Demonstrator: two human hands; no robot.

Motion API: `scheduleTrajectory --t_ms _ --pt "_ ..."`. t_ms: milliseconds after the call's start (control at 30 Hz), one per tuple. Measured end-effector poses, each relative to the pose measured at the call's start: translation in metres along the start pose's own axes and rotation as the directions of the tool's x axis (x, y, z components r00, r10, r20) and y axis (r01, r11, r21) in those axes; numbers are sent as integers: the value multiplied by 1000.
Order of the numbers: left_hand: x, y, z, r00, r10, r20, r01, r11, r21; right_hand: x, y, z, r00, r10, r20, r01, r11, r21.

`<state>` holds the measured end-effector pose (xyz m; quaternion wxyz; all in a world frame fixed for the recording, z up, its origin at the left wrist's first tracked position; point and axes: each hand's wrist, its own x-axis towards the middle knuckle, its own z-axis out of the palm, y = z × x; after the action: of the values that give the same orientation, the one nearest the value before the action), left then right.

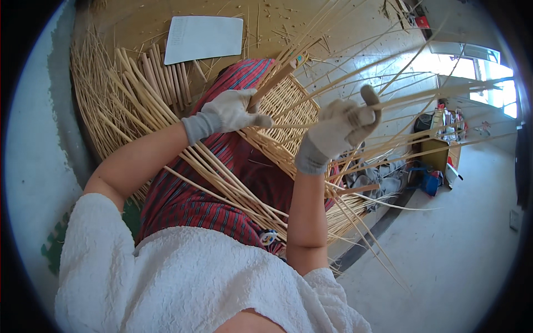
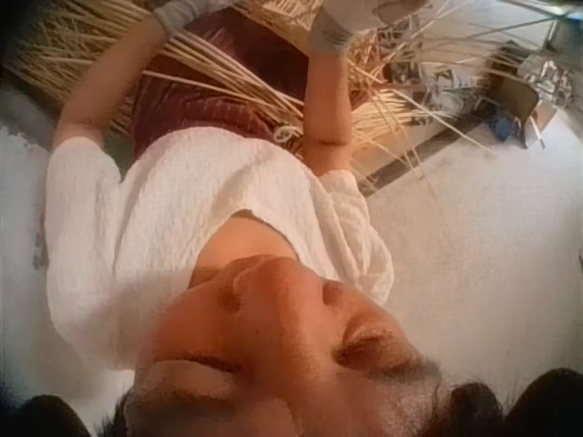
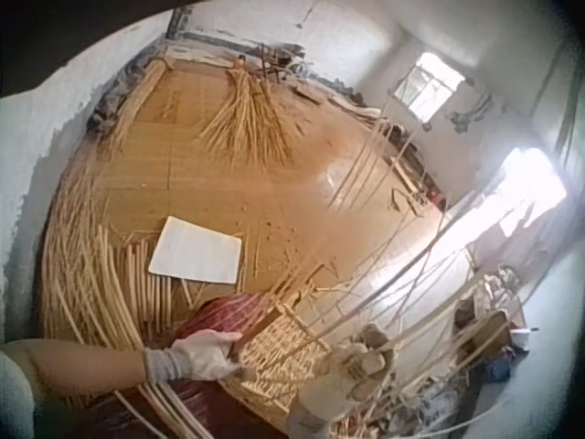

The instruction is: The person weaves a basket using thin wooden sticks, sitting on the floor. They insert sticks into the basket frame, adjust the weave, and use a hammer to secure the structure.

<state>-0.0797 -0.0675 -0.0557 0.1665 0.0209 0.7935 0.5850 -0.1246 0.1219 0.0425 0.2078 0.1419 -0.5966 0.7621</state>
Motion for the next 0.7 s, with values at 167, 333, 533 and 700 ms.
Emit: scheduleTrajectory --t_ms 167,333,533,700 --pt "0 9 8 982 -112 -154 117 993 26 -71 -29 -73 996 54 -68 -36 969 243" --pt "11 15 7 964 -207 -170 236 955 179 -120 -32 -128 899 275 -341 -219 956 192" --pt "0 20 15 839 156 -521 -182 983 1 -111 -28 -162 872 395 -288 -361 918 164" --pt "-9 64 67 989 134 -60 -127 986 111 -105 -35 -172 892 425 -154 -427 904 24"
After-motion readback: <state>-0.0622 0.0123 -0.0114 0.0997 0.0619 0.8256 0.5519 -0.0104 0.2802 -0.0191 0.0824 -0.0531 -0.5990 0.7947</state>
